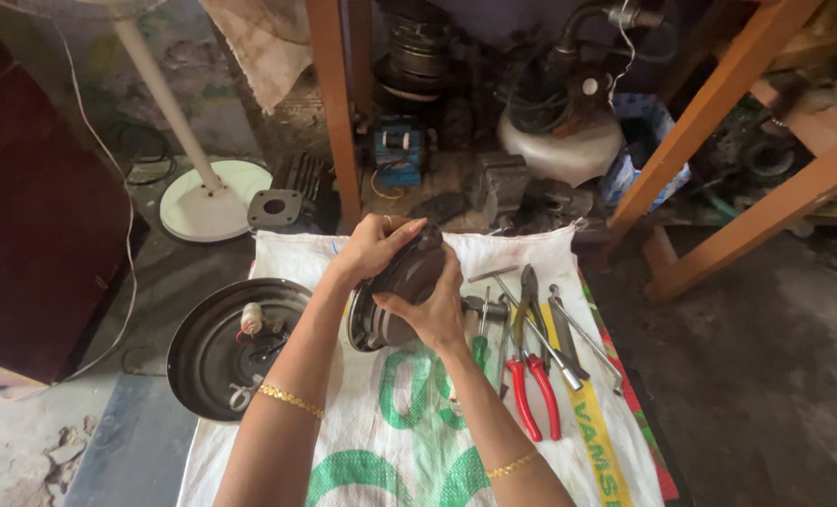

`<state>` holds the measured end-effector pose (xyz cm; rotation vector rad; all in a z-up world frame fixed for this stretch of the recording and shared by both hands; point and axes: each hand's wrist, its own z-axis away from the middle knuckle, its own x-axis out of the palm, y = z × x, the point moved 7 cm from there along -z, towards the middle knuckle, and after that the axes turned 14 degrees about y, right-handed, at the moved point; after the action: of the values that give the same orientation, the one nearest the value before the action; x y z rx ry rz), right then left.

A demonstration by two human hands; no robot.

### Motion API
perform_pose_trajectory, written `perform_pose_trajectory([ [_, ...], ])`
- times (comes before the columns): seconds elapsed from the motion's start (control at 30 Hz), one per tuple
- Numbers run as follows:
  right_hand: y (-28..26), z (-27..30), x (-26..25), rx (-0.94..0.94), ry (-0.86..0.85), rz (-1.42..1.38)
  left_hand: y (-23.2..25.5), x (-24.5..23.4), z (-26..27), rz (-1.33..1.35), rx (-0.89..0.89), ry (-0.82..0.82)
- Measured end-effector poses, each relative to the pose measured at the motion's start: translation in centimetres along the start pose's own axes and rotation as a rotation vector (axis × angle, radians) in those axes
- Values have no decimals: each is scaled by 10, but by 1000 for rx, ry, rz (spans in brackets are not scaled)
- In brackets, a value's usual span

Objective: The person disassembles the internal motor assembly of a ceiling fan by using a screwdriver to remove screws and then uses a hammer to carefully tap and separate the housing components.

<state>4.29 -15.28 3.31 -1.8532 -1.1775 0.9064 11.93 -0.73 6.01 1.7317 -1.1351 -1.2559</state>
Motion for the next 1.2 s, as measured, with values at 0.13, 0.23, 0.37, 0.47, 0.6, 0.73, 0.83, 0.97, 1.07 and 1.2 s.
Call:
perform_pose_trajectory([
  [0.13,-2,-15,-14,-101,-46,146,-46,8,-23,-33,-109,-14],
  [0.23,-14,-27,-16,-188,-17,107,-50,13,-33,-67,-58,-12],
  [0.37,-25,-36,-15,-156,44,12,-24,7,-24,-38,-102,-34],
  [0.47,-18,-39,-9,-148,9,19,7,-1,-12,-160,82,20],
  [0.6,3,-46,1,42,-56,-331,32,-1,-4,-338,155,105],
  [0.73,24,-50,3,238,-124,-491,43,4,-2,-365,209,151],
  [0.83,30,-53,-1,231,-129,-508,36,12,-3,-383,215,131],
  [0.97,27,-35,-23,131,-173,-423,16,5,-11,-322,144,90],
  [1.07,48,-17,-57,50,-45,-31,-8,1,-13,-187,-42,72],
  [1.2,85,-12,-85,23,-41,691,-34,3,-2,40,-299,71],
])
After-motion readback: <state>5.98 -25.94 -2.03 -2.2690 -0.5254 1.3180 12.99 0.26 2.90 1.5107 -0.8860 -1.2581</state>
